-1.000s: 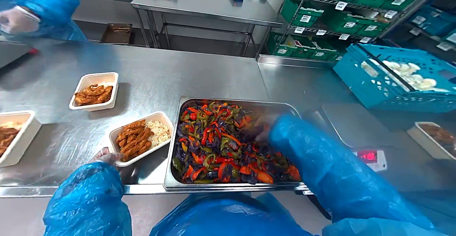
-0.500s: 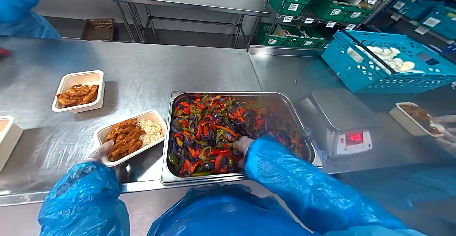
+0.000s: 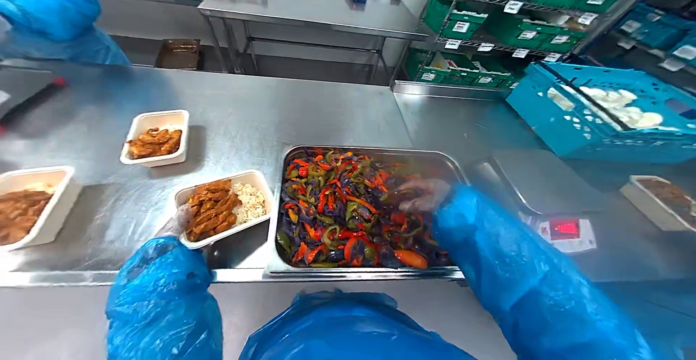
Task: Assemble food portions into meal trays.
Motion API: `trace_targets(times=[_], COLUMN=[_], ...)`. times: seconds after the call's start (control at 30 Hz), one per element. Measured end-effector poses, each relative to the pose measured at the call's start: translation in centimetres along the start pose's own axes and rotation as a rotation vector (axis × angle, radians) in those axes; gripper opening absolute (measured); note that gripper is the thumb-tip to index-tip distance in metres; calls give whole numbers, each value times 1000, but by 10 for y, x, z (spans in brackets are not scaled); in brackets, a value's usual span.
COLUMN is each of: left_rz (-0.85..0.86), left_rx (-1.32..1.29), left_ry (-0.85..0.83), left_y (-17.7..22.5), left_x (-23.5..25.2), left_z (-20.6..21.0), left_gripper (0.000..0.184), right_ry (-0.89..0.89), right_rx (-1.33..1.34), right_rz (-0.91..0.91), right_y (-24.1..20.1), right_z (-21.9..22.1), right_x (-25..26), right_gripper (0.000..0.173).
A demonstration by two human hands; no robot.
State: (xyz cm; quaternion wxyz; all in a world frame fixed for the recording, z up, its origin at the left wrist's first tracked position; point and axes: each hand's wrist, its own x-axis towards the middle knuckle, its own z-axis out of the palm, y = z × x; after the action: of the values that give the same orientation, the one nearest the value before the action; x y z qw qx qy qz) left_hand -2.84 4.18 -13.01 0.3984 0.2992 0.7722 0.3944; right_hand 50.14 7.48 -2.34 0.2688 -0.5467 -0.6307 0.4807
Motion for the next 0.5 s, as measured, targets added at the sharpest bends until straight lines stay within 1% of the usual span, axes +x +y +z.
trace_targets(times=[0.07,0.13,0.17,0.23,0.3,0.33,0.37,0.43,0.5], left_rz=[-26,-56,-45,17,87,150,207,257,251], left_rx=[-13,-144,-219,-385,-568,-632,-634,-604,-658], left_ry=[75,131,125,109,94,87,73,13,-22], left_y=[1,8,10,17,22,21,22,38,65], left_x=[-4,-12,-17,-25,-28,-29,-29,-40,-61], left_z=[-6,-14,-17,-15,-17,-18,-21,-23,-5], left_gripper=[48,51,50,39,42,44,45,47,45], right_ry=[29,53,62,97,109,117,121,116,79], right_rx=[26,58,58,72,116,144,169,203,228], right_rz=[21,-2,-22,-13,18,13,-5,-32,-85], right_y=[3,1,-6,-27,-51,-60,-68,-90,-107], right_z=[4,2,-2,-10,-14,-16,-20,-26,-35], right_x=[4,5,3,0,-3,-4,-5,-8,-7], right_gripper=[36,35,34,35,35,34,34,33,32])
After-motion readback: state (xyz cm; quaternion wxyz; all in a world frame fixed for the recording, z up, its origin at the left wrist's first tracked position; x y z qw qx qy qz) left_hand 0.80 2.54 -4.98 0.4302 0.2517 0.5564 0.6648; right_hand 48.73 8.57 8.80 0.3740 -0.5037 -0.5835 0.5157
